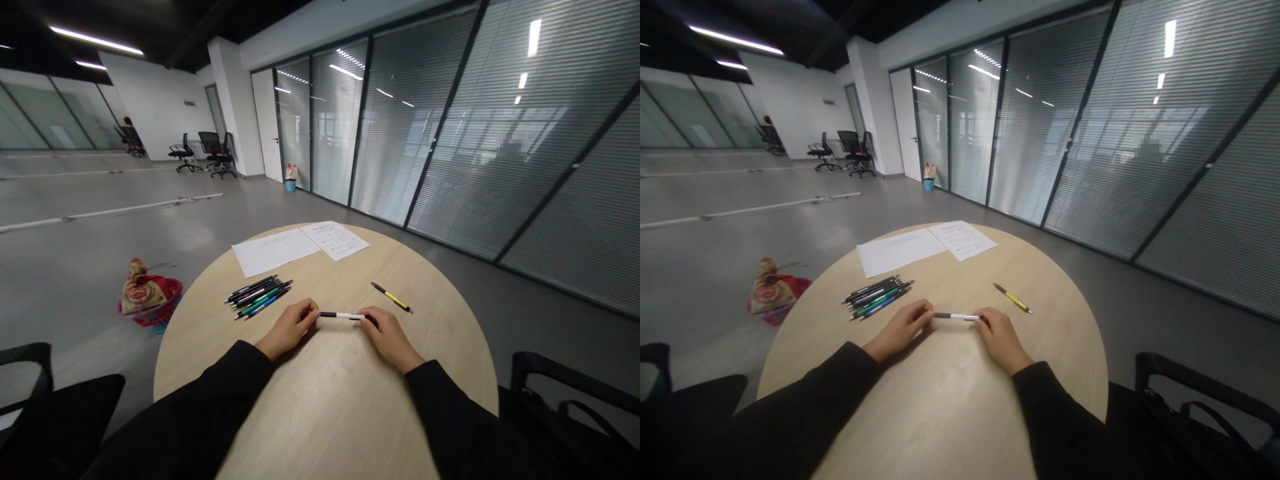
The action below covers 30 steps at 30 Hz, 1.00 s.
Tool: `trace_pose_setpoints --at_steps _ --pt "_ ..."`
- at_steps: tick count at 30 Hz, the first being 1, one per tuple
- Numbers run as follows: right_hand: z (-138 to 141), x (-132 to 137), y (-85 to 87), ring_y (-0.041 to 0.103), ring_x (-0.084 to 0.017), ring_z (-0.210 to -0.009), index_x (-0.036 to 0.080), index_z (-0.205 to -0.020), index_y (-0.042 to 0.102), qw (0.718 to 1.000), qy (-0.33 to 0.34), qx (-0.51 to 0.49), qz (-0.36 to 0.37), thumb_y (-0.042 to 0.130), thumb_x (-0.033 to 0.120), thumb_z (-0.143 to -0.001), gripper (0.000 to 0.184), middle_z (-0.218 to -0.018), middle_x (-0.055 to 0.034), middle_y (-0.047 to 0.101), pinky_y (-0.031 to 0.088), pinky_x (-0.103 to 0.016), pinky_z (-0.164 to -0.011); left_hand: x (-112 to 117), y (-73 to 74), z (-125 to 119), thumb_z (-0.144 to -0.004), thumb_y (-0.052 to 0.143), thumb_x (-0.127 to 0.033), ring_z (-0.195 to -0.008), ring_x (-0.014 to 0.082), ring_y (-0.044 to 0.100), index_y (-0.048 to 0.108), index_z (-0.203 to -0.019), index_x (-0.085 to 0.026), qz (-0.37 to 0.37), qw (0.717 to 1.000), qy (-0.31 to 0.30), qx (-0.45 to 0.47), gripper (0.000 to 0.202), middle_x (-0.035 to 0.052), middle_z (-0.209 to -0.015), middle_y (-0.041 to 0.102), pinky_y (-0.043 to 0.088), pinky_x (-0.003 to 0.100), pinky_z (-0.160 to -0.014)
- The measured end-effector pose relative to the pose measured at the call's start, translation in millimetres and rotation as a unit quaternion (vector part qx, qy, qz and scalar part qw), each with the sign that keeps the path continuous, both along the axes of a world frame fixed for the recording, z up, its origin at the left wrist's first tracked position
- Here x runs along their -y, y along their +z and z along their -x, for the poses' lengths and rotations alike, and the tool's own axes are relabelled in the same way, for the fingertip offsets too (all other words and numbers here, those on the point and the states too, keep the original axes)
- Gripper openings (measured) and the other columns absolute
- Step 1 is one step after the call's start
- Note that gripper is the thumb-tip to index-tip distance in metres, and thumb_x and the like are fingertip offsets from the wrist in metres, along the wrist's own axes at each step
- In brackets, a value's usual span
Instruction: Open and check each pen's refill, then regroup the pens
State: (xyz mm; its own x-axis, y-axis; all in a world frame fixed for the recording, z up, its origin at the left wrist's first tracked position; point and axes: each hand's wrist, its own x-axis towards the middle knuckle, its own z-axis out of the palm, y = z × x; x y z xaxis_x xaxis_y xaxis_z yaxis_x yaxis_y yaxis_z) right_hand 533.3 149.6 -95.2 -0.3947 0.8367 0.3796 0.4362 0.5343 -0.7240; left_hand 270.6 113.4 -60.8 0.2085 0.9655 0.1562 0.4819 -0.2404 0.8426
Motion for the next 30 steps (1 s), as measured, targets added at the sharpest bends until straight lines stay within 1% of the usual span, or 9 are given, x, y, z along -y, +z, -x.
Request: trace_pose_setpoints --at_steps 3,6,8,12,16,18,22,26,30 --pt "0.2 0.3 0.3 0.065 -0.02 -0.085 0.02 -0.096 0.072 1.0 0.001 -0.002 0.0 0.054 0.024 -0.093 0.018 -0.094 -0.0066 0.072 0.048 -0.031 -0.079 0.0 -0.9 -0.2 -0.096 0.046 -0.045 -0.059 0.0135 0.051 0.056 -0.07 -0.017 0.018 1.0 -0.004 0.001 0.04 -0.0001 -0.062 0.059 0.04 0.026 -0.063" --pt "0.6 0.5 0.3 0.064 -0.02 -0.086 0.02 -0.096 0.071 1.0 -0.001 -0.009 0.002 0.054 0.023 -0.093 0.018 -0.094 -0.0064 0.072 0.048 -0.031 -0.08 0.6 -1.7 -0.9 -0.092 0.055 -0.044 -0.063 0.0137 0.055 0.059 -0.09 -0.017 0.014 0.998 -0.012 0.052 0.028 -0.0006 -0.071 0.061 0.042 0.025 -0.063" --pt "0.9 0.7 0.6 0.064 -0.02 -0.087 0.02 -0.096 0.071 1.0 -0.004 -0.011 0.003 0.054 0.022 -0.093 0.018 -0.095 -0.0065 0.072 0.048 -0.031 -0.08 0.9 -1.7 -1.5 -0.088 0.062 -0.042 -0.064 0.0134 0.055 0.057 -0.101 -0.018 0.005 0.998 -0.013 0.069 0.028 -0.0012 -0.075 0.061 0.041 0.024 -0.061" --pt "1.6 1.9 2.8 0.064 -0.02 -0.086 0.02 -0.096 0.071 1.0 -0.006 -0.01 0.007 0.054 0.022 -0.093 0.017 -0.094 -0.0063 0.071 0.047 -0.031 -0.079 1.0 1.1 -2.0 -0.09 0.058 -0.042 -0.063 0.0133 0.054 0.059 -0.089 -0.017 0.007 0.999 -0.014 0.042 0.025 -0.0009 -0.07 0.061 0.04 0.024 -0.061" --pt "1.5 3.0 4.0 0.063 -0.02 -0.084 0.019 -0.095 0.071 1.0 -0.003 -0.008 0.008 0.054 0.023 -0.093 0.018 -0.092 -0.0057 0.071 0.046 -0.03 -0.077 0.4 2.5 -2.0 -0.095 0.046 -0.047 -0.059 0.0134 0.052 0.057 -0.07 -0.017 0.018 1.0 -0.01 0.012 0.041 0.0003 -0.062 0.061 0.041 0.026 -0.063" --pt "1.2 2.9 3.4 0.063 -0.02 -0.084 0.02 -0.096 0.071 1.0 -0.002 -0.011 0.01 0.053 0.023 -0.093 0.018 -0.092 -0.0057 0.071 0.046 -0.03 -0.077 0.3 1.2 -2.1 -0.096 0.045 -0.048 -0.059 0.0138 0.054 0.058 -0.073 -0.017 0.027 0.999 -0.014 0.033 0.041 0.0007 -0.063 0.061 0.043 0.026 -0.063" --pt "0.8 1.6 1.5 0.063 -0.02 -0.084 0.02 -0.096 0.071 1.0 -0.007 -0.015 0.008 0.054 0.024 -0.093 0.018 -0.093 -0.0063 0.071 0.046 -0.03 -0.077 1.2 -1.6 -2.6 -0.088 0.061 -0.045 -0.062 0.0137 0.058 0.057 -0.101 -0.017 0.024 0.995 -0.021 0.098 0.03 -0.0011 -0.073 0.061 0.043 0.025 -0.061" --pt "0.7 1.5 1.6 0.063 -0.02 -0.082 0.019 -0.096 0.071 1.0 -0.007 -0.011 0.007 0.053 0.026 -0.093 0.019 -0.092 -0.0064 0.071 0.047 -0.03 -0.076 2.3 0.8 -2.6 -0.089 0.059 -0.042 -0.064 0.0134 0.054 0.058 -0.092 -0.017 0.006 0.998 -0.023 0.062 0.025 -0.001 -0.071 0.059 0.04 0.024 -0.061" --pt "0.8 2.5 3.5 0.063 -0.02 -0.082 0.019 -0.095 0.071 1.0 -0.008 -0.01 0.004 0.053 0.027 -0.093 0.019 -0.091 -0.0062 0.071 0.047 -0.03 -0.076 2.1 5.1 -2.3 -0.092 0.052 -0.046 -0.063 0.0139 0.051 0.058 -0.081 -0.017 -0.003 1.0 -0.011 0.024 0.031 -0.0009 -0.067 0.06 0.039 0.026 -0.063"
